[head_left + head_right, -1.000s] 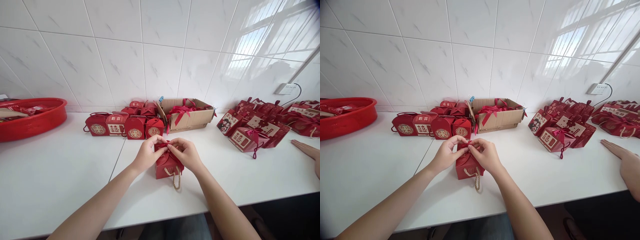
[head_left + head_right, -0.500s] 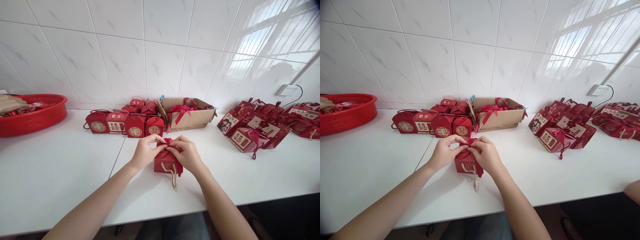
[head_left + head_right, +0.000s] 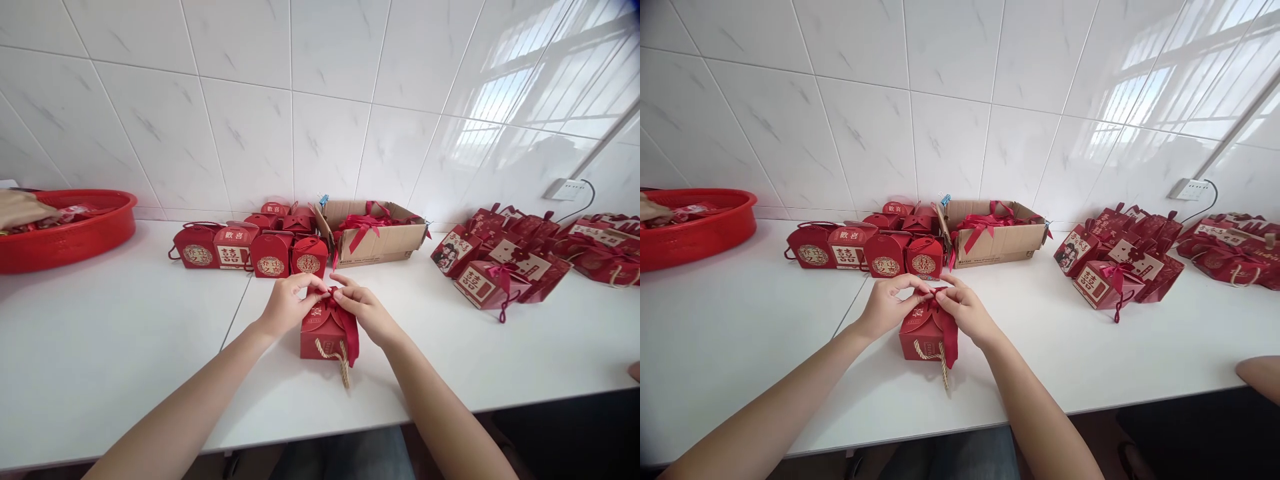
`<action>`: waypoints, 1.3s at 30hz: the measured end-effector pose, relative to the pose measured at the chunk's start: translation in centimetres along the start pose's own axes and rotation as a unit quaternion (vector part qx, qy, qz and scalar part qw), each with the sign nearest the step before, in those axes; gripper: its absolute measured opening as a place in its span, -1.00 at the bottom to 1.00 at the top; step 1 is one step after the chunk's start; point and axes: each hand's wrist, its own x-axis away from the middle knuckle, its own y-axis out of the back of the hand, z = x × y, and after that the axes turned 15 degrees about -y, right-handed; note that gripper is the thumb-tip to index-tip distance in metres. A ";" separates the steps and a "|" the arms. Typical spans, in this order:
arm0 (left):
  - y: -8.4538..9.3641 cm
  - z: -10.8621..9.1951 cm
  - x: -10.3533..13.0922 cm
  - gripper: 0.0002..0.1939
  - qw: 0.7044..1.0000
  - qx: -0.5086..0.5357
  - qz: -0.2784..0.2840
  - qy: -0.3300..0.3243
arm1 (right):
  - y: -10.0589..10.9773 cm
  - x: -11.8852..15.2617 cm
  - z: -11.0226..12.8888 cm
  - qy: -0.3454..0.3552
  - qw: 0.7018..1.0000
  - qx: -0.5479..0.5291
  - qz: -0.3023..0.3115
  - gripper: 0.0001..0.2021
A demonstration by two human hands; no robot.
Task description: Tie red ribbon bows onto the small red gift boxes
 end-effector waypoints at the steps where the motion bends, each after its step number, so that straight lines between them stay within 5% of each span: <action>1: -0.1 0.1 0.0 -0.90 1.000 -0.007 -0.004 -0.008 | 0.0 -0.1 -0.1 0.000 1.000 -0.012 0.007 -0.68; 7: 0.4 -0.2 -0.5 -0.91 0.995 -0.090 -0.036 -0.030 | -0.5 -0.4 -0.4 -0.001 0.998 -0.058 -0.023 -0.68; 13: 1.3 -1.4 -0.2 -0.84 0.992 -0.053 0.111 0.010 | -0.7 0.0 -0.1 -0.001 0.998 -0.040 -0.040 -0.70; 24: 1.6 -0.4 0.0 -0.86 0.988 -0.021 0.147 0.039 | 0.4 1.4 1.1 -0.006 0.997 0.082 -0.006 -0.65; 28: 1.7 -0.3 0.1 -0.84 0.989 -0.017 0.142 0.042 | 1.1 1.5 1.4 -0.022 0.991 0.122 -0.052 -0.67; 34: 1.7 -0.8 0.2 -0.83 0.989 -0.059 0.137 0.002 | 1.8 0.9 0.6 0.092 0.956 0.218 -0.172 -0.87; 39: 1.8 -1.0 0.2 -0.81 0.985 -0.089 0.138 -0.051 | 2.6 1.9 1.2 0.105 0.956 0.250 -0.109 -0.82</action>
